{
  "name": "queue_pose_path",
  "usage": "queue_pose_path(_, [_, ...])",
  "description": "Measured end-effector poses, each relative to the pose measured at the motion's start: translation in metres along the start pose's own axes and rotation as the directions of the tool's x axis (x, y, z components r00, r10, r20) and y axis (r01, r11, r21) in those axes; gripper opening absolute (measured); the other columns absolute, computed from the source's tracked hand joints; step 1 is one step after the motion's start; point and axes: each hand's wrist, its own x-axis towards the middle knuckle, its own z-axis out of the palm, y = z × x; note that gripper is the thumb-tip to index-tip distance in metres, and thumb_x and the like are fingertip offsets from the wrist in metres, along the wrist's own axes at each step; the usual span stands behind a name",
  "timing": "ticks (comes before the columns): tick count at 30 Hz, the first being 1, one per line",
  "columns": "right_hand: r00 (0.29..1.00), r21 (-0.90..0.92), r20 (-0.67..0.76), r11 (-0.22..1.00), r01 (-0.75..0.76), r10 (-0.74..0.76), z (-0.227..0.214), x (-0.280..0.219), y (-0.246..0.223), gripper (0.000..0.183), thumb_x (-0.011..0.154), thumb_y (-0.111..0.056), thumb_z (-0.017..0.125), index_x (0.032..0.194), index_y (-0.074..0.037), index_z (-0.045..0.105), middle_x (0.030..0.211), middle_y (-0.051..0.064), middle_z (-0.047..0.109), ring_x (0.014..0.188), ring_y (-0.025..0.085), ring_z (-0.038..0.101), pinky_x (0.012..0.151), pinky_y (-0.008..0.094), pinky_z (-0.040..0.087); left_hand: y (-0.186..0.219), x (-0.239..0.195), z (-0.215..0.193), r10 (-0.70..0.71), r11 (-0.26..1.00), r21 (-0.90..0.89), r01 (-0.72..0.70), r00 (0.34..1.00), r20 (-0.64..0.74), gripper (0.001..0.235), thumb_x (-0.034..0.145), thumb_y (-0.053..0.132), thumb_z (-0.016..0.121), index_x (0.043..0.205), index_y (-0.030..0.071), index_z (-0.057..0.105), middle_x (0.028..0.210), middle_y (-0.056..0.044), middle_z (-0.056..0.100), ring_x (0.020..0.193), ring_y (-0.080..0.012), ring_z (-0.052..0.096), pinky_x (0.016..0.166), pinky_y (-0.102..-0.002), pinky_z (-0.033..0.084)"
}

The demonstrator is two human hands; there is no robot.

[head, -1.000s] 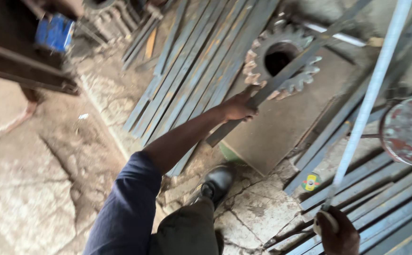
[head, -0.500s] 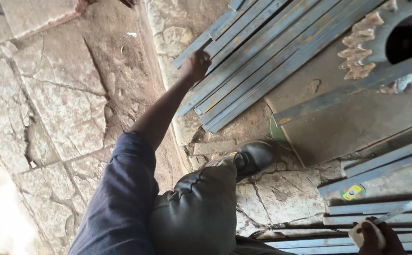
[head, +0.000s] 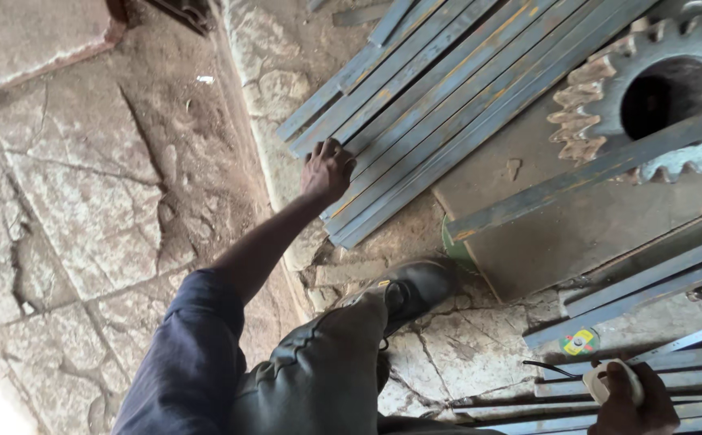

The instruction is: The person organizes metal bars on the floor by picking them up, aligning them, and using a measuring tape to check their length before placing them back into a stack.

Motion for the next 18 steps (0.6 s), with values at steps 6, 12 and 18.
queue_pose_path(6, [0.976,0.185,-0.029,0.958,0.218,-0.216,0.012,0.009,0.017,0.022,0.101,-0.008,0.076,0.117,0.007,0.072,0.096,0.013,0.072,0.088,0.02,0.066,0.081,0.033,0.054,0.048,0.076,0.017,0.423,0.906,0.018,-0.423,0.906,-0.01,0.062,0.1,0.019,0.062,0.157,0.004,0.041,0.158,-0.018,0.046,0.138,-0.0397,0.047,0.109,-0.054,0.043])
queue_pose_path(12, [0.964,0.215,-0.077,0.94,0.264,-0.253,0.011,0.008,0.039,0.026,0.097,-0.01,0.077,0.116,0.007,0.072,0.096,0.013,0.072,0.084,0.016,0.066,0.081,0.033,0.055,0.089,0.072,0.06,0.092,0.994,-0.04,-0.1,0.981,-0.169,0.085,0.093,0.04,0.066,0.154,-0.003,0.026,0.161,-0.025,0.028,0.149,-0.044,0.024,0.113,-0.06,0.024])
queue_pose_path(18, [0.974,0.128,-0.116,0.97,0.207,-0.193,0.004,-0.008,0.032,0.03,0.096,-0.011,0.077,0.121,0.005,0.073,0.097,0.013,0.074,0.089,0.017,0.067,0.082,0.03,0.054,0.1,0.1,0.079,-0.142,0.989,-0.061,0.132,0.968,-0.209,0.079,0.091,0.049,0.066,0.151,0.005,0.038,0.154,-0.021,0.037,0.142,-0.0422,0.032,0.114,-0.06,0.028])
